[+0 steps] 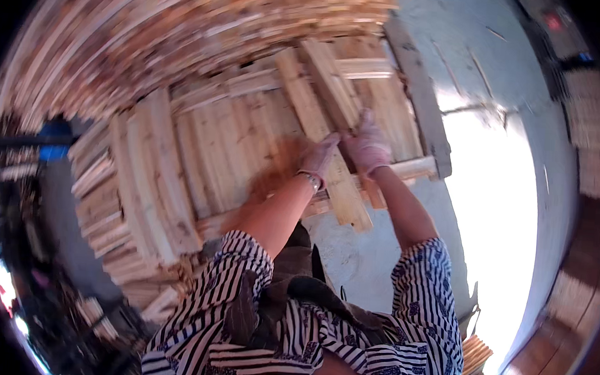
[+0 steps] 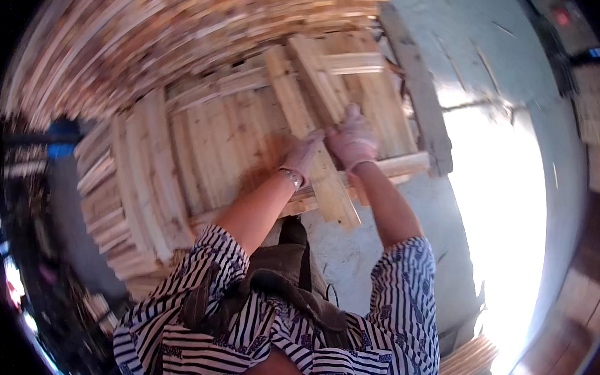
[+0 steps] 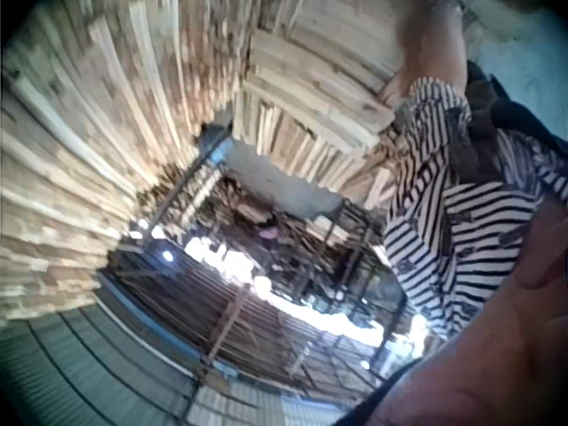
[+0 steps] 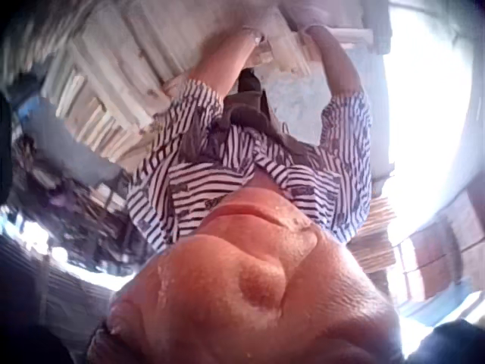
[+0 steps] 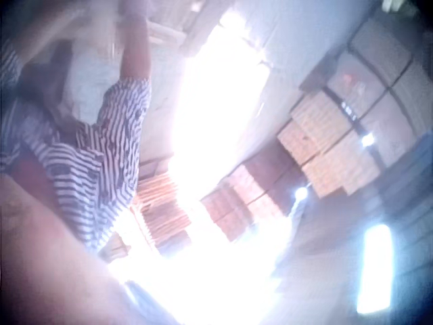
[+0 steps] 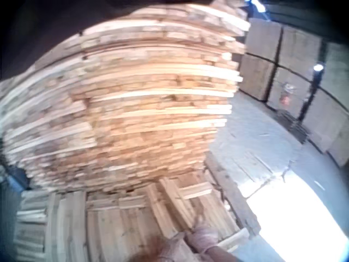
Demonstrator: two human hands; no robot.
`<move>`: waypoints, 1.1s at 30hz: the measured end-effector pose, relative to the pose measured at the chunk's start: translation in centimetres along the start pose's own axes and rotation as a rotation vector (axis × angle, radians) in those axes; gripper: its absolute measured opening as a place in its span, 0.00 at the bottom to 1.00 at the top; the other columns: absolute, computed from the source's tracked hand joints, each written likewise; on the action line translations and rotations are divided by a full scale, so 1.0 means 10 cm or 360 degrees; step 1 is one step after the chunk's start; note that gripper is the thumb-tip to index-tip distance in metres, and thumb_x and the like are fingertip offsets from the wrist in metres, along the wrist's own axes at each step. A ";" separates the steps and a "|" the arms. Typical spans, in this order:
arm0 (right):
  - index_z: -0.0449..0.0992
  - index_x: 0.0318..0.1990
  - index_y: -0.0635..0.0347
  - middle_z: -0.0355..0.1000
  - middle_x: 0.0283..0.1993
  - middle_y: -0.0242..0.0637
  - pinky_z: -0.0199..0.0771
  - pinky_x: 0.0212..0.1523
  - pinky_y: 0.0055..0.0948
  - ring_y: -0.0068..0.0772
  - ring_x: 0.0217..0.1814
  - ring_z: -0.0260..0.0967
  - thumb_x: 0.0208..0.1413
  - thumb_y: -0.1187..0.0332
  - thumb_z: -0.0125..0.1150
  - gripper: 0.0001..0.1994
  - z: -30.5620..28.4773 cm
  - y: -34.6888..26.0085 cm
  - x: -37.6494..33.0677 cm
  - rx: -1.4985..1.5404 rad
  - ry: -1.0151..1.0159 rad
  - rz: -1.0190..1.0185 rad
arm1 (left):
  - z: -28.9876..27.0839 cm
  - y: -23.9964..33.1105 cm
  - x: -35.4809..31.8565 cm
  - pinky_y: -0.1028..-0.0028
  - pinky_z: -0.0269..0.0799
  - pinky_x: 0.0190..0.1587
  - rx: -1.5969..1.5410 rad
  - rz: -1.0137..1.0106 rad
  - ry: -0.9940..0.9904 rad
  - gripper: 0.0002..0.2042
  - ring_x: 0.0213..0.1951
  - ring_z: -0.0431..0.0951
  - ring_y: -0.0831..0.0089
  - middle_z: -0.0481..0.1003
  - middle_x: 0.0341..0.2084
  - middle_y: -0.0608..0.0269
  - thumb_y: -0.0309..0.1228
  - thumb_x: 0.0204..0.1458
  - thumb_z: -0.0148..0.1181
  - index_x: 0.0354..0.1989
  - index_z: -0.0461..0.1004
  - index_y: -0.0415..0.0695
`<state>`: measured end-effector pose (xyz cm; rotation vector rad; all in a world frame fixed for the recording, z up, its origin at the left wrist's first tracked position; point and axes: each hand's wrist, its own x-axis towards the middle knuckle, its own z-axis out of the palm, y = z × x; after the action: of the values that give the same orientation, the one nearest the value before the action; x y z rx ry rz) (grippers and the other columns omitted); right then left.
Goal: The person picks up several wooden planks from a large pile and stacks them neatly onto a pallet in a manufacturing facility.
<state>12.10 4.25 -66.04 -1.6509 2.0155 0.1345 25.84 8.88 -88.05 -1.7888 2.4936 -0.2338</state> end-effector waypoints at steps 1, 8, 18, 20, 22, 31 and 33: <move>0.55 0.68 0.58 0.68 0.63 0.54 0.73 0.57 0.50 0.58 0.65 0.66 0.58 0.47 0.60 0.37 0.07 0.26 0.09 0.0134 0.0000 -0.0010 | -0.28 0.12 0.05 0.66 0.72 0.53 -0.1203 -0.0740 -0.0198 0.30 0.49 0.77 0.61 0.76 0.47 0.49 0.43 0.49 0.70 0.56 0.69 0.36; 0.50 0.72 0.64 0.65 0.64 0.61 0.70 0.61 0.50 0.64 0.64 0.66 0.54 0.45 0.64 0.47 0.23 0.23 0.24 -0.0027 0.0195 -0.0273 | -2.18 -1.87 -1.05 0.67 0.74 0.52 -0.2010 -0.1402 -0.0115 0.33 0.48 0.79 0.60 0.78 0.46 0.47 0.40 0.47 0.73 0.54 0.66 0.28; 0.43 0.76 0.58 0.69 0.63 0.55 0.77 0.54 0.37 0.45 0.61 0.73 0.60 0.61 0.64 0.43 -0.13 -0.32 -0.30 0.1285 -0.0460 -0.0267 | -1.58 -2.41 -1.63 0.60 0.55 0.70 -0.1240 -0.1451 0.0041 0.44 0.69 0.58 0.50 0.57 0.68 0.40 0.40 0.54 0.67 0.71 0.48 0.32; 0.41 0.77 0.57 0.65 0.67 0.52 0.75 0.56 0.33 0.40 0.64 0.70 0.62 0.65 0.63 0.42 0.15 -0.65 -0.48 0.1753 -0.0696 -0.0240 | -1.38 -2.55 -1.98 0.59 0.55 0.69 -0.1191 -0.1221 0.0431 0.42 0.69 0.58 0.49 0.58 0.67 0.40 0.38 0.54 0.67 0.71 0.50 0.33; 0.39 0.77 0.58 0.61 0.71 0.50 0.71 0.60 0.30 0.38 0.68 0.65 0.64 0.66 0.61 0.42 0.56 -0.88 -0.55 0.2164 -0.0795 -0.0186 | -1.41 -2.89 -2.24 0.56 0.56 0.69 -0.1121 -0.1150 0.0419 0.41 0.70 0.55 0.46 0.53 0.69 0.40 0.41 0.55 0.64 0.71 0.50 0.35; 0.37 0.76 0.62 0.64 0.67 0.55 0.64 0.66 0.34 0.46 0.71 0.61 0.67 0.49 0.52 0.42 2.16 -2.57 -0.84 0.1758 -0.0784 -0.0385 | -1.32 -3.72 -2.94 0.43 0.25 0.72 -0.0507 -0.1008 -0.0732 0.47 0.74 0.34 0.35 0.37 0.73 0.30 0.60 0.58 0.45 0.72 0.41 0.30; 0.38 0.76 0.65 0.62 0.68 0.59 0.65 0.66 0.37 0.49 0.71 0.62 0.63 0.45 0.54 0.46 2.11 -2.60 -0.74 0.1309 -0.0706 -0.0321 | -1.36 -3.74 -2.89 0.42 0.23 0.72 -0.0689 -0.1049 -0.0797 0.49 0.74 0.30 0.35 0.34 0.73 0.30 0.61 0.56 0.46 0.73 0.39 0.31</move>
<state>44.28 12.62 -74.33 -1.1401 1.2914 -0.3330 68.27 25.62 -69.66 -2.3974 1.6362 0.6921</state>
